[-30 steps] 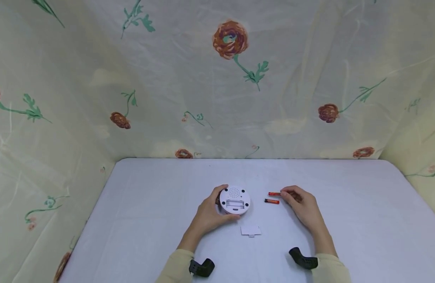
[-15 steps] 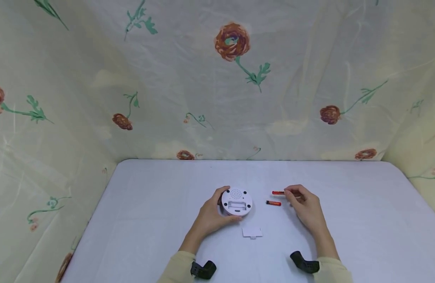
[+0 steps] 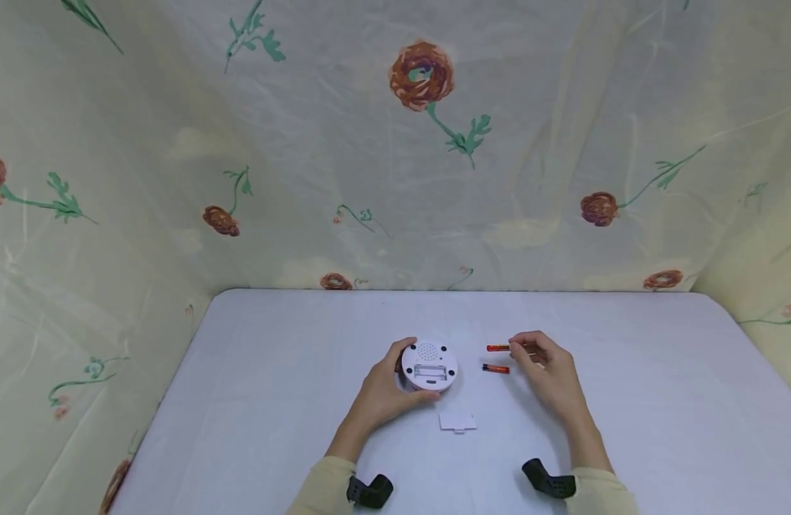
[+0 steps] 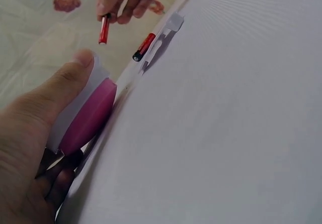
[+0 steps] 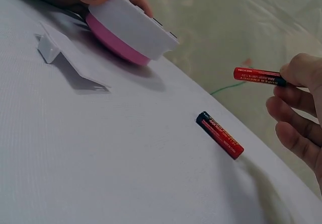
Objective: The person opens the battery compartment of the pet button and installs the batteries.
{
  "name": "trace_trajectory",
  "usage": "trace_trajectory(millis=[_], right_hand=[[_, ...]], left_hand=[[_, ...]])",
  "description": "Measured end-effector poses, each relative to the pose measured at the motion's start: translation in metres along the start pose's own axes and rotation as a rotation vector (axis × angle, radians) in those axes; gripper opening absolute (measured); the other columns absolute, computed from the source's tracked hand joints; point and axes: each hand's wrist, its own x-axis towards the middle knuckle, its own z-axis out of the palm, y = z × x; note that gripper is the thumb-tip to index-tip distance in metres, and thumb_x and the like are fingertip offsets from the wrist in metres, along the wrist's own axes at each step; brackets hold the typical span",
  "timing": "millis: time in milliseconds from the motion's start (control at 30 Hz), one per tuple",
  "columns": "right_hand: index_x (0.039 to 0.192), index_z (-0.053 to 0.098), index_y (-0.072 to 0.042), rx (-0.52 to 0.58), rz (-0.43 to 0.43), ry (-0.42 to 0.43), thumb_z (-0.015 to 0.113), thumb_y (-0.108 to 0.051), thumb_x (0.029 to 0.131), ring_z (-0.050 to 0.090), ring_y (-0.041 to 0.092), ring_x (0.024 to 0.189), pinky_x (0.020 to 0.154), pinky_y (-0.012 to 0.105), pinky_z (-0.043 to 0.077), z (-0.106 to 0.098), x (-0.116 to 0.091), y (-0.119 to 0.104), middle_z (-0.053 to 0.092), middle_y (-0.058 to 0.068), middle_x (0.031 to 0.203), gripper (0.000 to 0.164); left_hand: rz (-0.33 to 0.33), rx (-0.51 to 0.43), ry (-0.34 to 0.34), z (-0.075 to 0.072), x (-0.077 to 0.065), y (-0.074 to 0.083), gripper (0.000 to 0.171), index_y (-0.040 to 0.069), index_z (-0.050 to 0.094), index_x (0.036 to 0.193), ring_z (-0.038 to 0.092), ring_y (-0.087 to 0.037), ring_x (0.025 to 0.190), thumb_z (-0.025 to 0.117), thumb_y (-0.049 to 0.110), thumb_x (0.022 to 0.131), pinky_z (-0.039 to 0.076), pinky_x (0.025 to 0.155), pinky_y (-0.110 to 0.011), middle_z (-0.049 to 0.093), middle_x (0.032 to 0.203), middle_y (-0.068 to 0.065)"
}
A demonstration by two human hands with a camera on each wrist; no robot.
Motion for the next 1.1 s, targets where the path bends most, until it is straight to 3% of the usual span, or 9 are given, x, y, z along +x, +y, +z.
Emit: trace_trajectory(millis=[300,500,833,1100], right_hand=[[0.104,0.063,-0.012,0.022,-0.04,-0.019,0.061,-0.025,0.093,0.057,-0.002,0.085,0.076,0.011,0.045,0.006,-0.002,-0.01,0.066,-0.001,0.098,0.018],[0.104,0.064,-0.007,0.04,-0.115,-0.027,0.062,-0.017,0.092,0.06,0.001,0.083,0.075,0.014,0.047,0.011,0.0,-0.014,0.067,0.005,0.096,0.016],[0.101,0.063,-0.001,-0.015,-0.134,-0.042,0.063,-0.006,0.089,0.058,0.006,0.083,0.075,0.015,0.048,0.008,-0.008,-0.064,0.067,0.007,0.095,0.013],[0.099,0.064,-0.001,0.024,-0.174,-0.07,0.063,-0.003,0.088,0.059,0.009,0.08,0.071,0.019,0.049,0.015,-0.009,-0.067,0.067,0.007,0.09,0.011]], left_hand=[[0.027,0.022,0.018,0.001,-0.001,0.004,0.097,0.035,0.031,0.144,0.046,-0.022,0.132,0.08,0.057,0.063,0.041,0.103,-0.046,0.046,0.144,-0.002],[0.036,0.014,0.025,0.001,-0.001,0.002,0.098,0.034,0.033,0.143,0.045,-0.02,0.132,0.08,0.059,0.061,0.04,0.103,-0.044,0.047,0.144,0.0],[0.022,0.014,0.021,0.003,0.002,0.0,0.099,0.037,0.032,0.143,0.045,-0.017,0.132,0.079,0.061,0.06,0.04,0.105,-0.042,0.046,0.145,0.004],[0.012,0.039,0.028,0.004,0.001,0.002,0.1,0.034,0.032,0.143,0.045,-0.018,0.132,0.077,0.064,0.06,0.04,0.104,-0.043,0.046,0.144,0.002]])
